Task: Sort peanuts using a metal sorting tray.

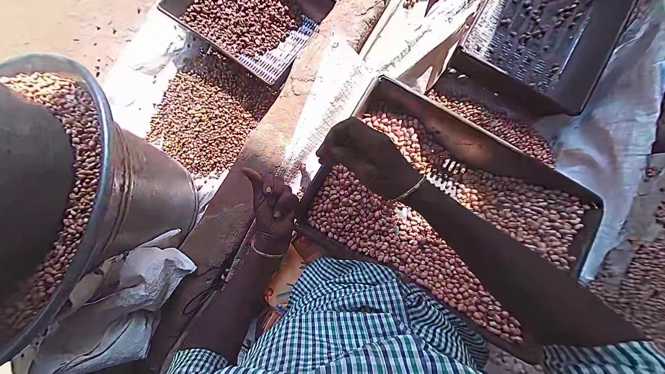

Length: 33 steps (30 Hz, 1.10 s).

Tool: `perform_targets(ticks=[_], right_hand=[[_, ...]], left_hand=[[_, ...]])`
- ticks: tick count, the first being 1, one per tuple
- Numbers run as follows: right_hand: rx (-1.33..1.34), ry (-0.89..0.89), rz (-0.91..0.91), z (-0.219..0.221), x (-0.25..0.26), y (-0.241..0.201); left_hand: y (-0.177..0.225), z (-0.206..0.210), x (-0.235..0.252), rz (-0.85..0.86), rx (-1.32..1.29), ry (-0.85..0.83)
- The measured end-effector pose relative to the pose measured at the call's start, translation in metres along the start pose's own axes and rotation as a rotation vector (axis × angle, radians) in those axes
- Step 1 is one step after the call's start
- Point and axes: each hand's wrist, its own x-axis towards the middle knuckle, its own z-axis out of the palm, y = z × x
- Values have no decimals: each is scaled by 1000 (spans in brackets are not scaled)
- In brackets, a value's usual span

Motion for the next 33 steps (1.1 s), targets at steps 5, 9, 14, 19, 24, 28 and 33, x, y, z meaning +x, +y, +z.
perform_targets(ticks=[5, 9, 14, 19, 24, 28, 33], right_hand=[[-139, 48, -209, 76, -45, 29], [-171, -103, -83, 86, -66, 22], [-514, -817, 466, 35, -83, -9], [-469, -445, 265, -73, -143, -20], [-342, 388, 283, -78, -201, -8], [-328, 573, 489, -56, -260, 8], [-414, 316, 295, -11, -260, 6]], left_hand=[[0, 2, -6, 44, 145, -44], [-1, 9, -10, 140, 430, -88], [-3, 9, -12, 338, 796, -112], [2, 1, -18, 479, 1229, -295], [-25, 43, -25, -121, 1164, -87], [-18, 36, 9, -731, 714, 35], [-13, 35, 19, -844, 539, 41]])
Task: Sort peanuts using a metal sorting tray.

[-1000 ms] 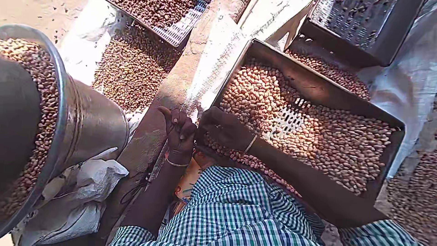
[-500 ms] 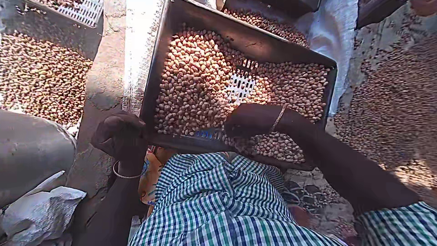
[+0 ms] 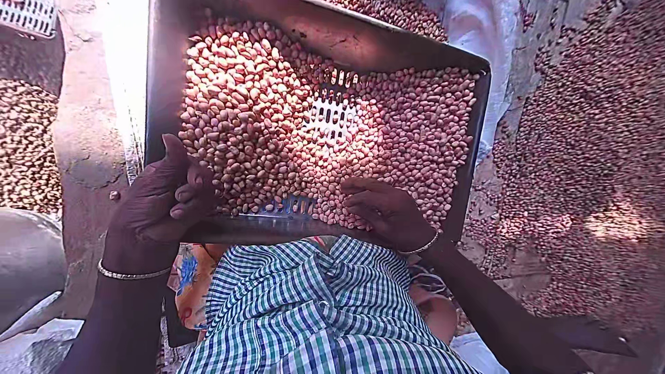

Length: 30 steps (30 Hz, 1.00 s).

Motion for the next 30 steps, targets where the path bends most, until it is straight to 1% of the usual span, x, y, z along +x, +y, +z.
perform_targets(ticks=[2, 4, 5, 6, 7, 8, 10, 11, 12, 13, 14, 15, 16, 17, 18, 19, 20, 21, 22, 24, 25, 26, 27, 28, 30], right_hand=[[-89, -73, -84, 11, 6, -2], [-225, -144, -154, 19, 9, 6], [-245, -147, -165, 20, 9, 9], [-232, -109, -164, 19, 9, 11], [-165, -32, -133, 16, 9, 12], [-11, 63, -61, 11, 9, 13], [461, 189, 189, -4, 10, 9], [644, 199, 309, -8, 10, 10], [705, 155, 377, -10, 9, 11], [655, 101, 400, -8, 9, 10], [500, 29, 391, -5, 12, 6], [289, -67, 339, 0, 14, 1], [76, -135, 249, 7, 16, -4], [-94, -174, 160, 15, 17, -7], [-194, -207, 105, 22, 17, -7], [-231, -212, 68, 26, 17, -6], [-207, -199, 58, 25, 17, -5], [-110, -150, 73, 20, 17, -2], [104, -68, 136, 11, 15, 3], [634, 141, 253, -10, 11, 21], [778, 246, 279, -20, 13, 31], [804, 309, 297, -29, 13, 37], [729, 338, 333, -34, 11, 35], [576, 316, 376, -35, 8, 29], [196, 188, 411, -31, -3, 15]], left_hand=[[-1, 0, -1, 28, -4, -19], [-2, 0, -3, 59, 10, -40], [-2, 1, -4, 71, 22, -53], [-2, 2, -4, 81, 40, -60], [-1, 3, -3, 89, 57, -65], [-1, 3, -3, 95, 74, -75], [-1, 1, -5, 104, 106, -72], [-1, 1, -5, 103, 110, -66], [0, 1, -4, 93, 101, -74], [1, 1, -3, 81, 87, -85], [1, 1, -2, 75, 77, -89], [1, 0, -3, 73, 77, -93], [0, 0, -4, 76, 78, -103], [0, -1, -4, 86, 84, -111], [0, -1, -4, 100, 88, -116], [-1, -1, -5, 115, 94, -120], [-1, -1, -5, 129, 93, -117], [-1, -1, -4, 138, 77, -118], [-1, -1, -4, 143, 72, -121], [0, -6, -4, 144, 98, -124], [0, -7, -4, 141, 123, -112], [0, -8, -4, 141, 139, -103], [0, -9, -3, 138, 152, -96], [0, -10, -3, 138, 160, -86], [0, -9, -3, 135, 158, -68]])
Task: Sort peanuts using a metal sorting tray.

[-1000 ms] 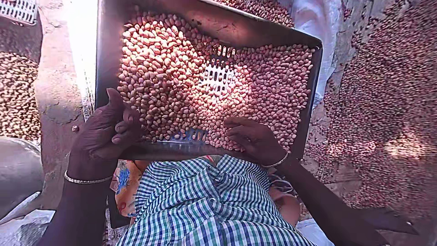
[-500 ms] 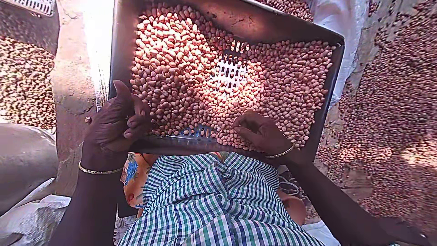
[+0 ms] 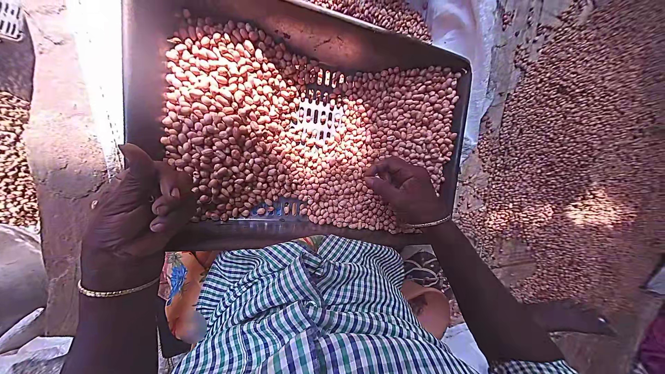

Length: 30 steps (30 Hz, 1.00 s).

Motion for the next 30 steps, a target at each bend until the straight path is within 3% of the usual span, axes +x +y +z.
perform_targets(ticks=[2, 10, 13, 15, 18, 21, 23, 25, 30], right_hand=[[-262, -31, -77, 5, -9, 1], [-460, -122, -282, 13, -8, 16], [-183, -29, -213, 4, -8, 14], [57, 85, -204, 1, -3, -12], [158, 148, -538, 48, 16, -73], [-37, -79, -683, 109, 32, -108], [-22, -58, -662, 109, 38, -102], [-27, -34, -672, 81, 38, -77], [-193, -598, -724, 69, 26, -1]], left_hand=[[0, 2, -1, 10, 20, 12], [0, 5, -1, 20, 44, 23], [0, 6, -1, 43, 16, 41], [-1, 6, -3, 38, 0, 32], [2, 8, 1, -100, 94, -117], [2, 23, 3, -257, 153, -52], [4, 17, 4, -242, 158, -42], [3, 10, 1, -190, 74, -61], [1, 10, 4, -99, -62, -101]])
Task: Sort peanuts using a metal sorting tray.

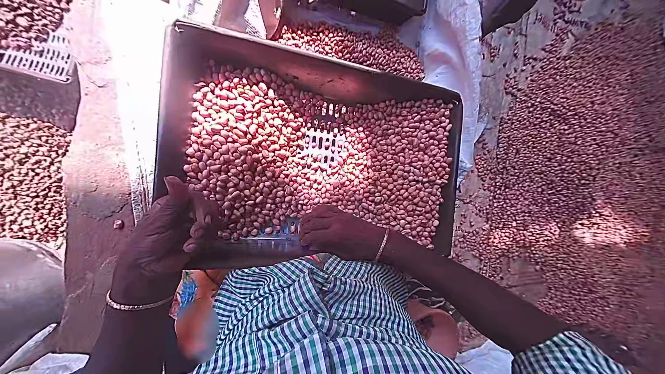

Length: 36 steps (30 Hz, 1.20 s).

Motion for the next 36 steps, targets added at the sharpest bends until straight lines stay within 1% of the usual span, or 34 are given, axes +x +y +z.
perform_targets(ticks=[1, 3, 5, 7, 8, 9, 11, 12, 13, 14, 15, 16, 17, 19, 20, 21, 22, 23, 25, 26, 27, 28, 29, 31, 32, 34, 35, 36], right_hand=[[-11, -69, -5, 0, -1, 3], [-101, -191, -41, -13, -5, 8], [-181, -337, -35, -44, -17, 19], [-265, -456, 84, -88, -25, 31], [-315, -466, 159, -111, -27, 38], [-357, -453, 239, -136, -27, 45], [-393, -342, 355, -179, -27, 58], [-402, -254, 367, -194, -27, 62], [-422, -140, 316, -199, -28, 64], [-431, -27, 223, -193, -26, 63], [-399, 48, 122, -176, -20, 56], [-315, 70, 44, -149, -14, 45], [-205, 38, 4, -116, -10, 32], [-31, -123, 33, -59, -15, 9], [36, -216, 91, -44, -22, 0], [68, -267, 147, -37, -31, -6], [64, -272, 181, -37, -44, -9], [6, -268, 210, -44, -60, -11], [-204, -318, 298, -73, -85, -20], [-291, -336, 377, -89, -92, -28], [-361, -319, 452, -103, -94, -35], [-428, -243, 476, -110, -92, -38], [-477, -123, 457, -109, -85, -38], [-500, 146, 409, -81, -59, -26], [-453, 228, 406, -63, -46, -19], [-278, 272, 431, -41, -31, -4], [-206, 312, 475, -40, -25, 2], [-198, 392, 538, -44, -21, 7]], left_hand=[[0, -2, -1, 19, -15, -4], [0, -2, -4, 33, -31, 61], [0, 0, -4, 40, -34, 130], [0, 1, -2, 38, -50, 136], [0, 0, -1, 40, -57, 117], [-1, -1, 0, 46, -62, 96], [-1, -5, 0, 57, -53, 39], [-1, -7, 0, 65, -38, 20], [-1, -8, 0, 69, -25, 11], [-1, -8, 0, 74, -27, 6], [-1, -8, 0, 80, -34, 12], [-2, -9, 0, 87, -44, 9], [-2, -9, 0, 90, -56, 6], [-2, -10, 0, 87, -71, -15], [-2, -10, -1, 83, -71, -13], [-1, -9, -2, 80, -66, -4], [-1, -8, -3, 80, -55, 7], [0, -7, -2, 80, -49, 16], [0, -8, -2, 82, -45, 8], [0, -8, -2, 79, -51, 3], [0, -7, -2, 78, -57, 5], [0, -7, -3, 82, -58, 21], [-1, -8, -4, 86, -54, 33], [0, -7, -3, 89, -40, 41], [0, -7, -3, 87, -28, 47], [1, -6, -4, 93, 0, 80], [0, -6, -5, 94, 17, 94], [1, -6, -5, 91, 31, 102]])
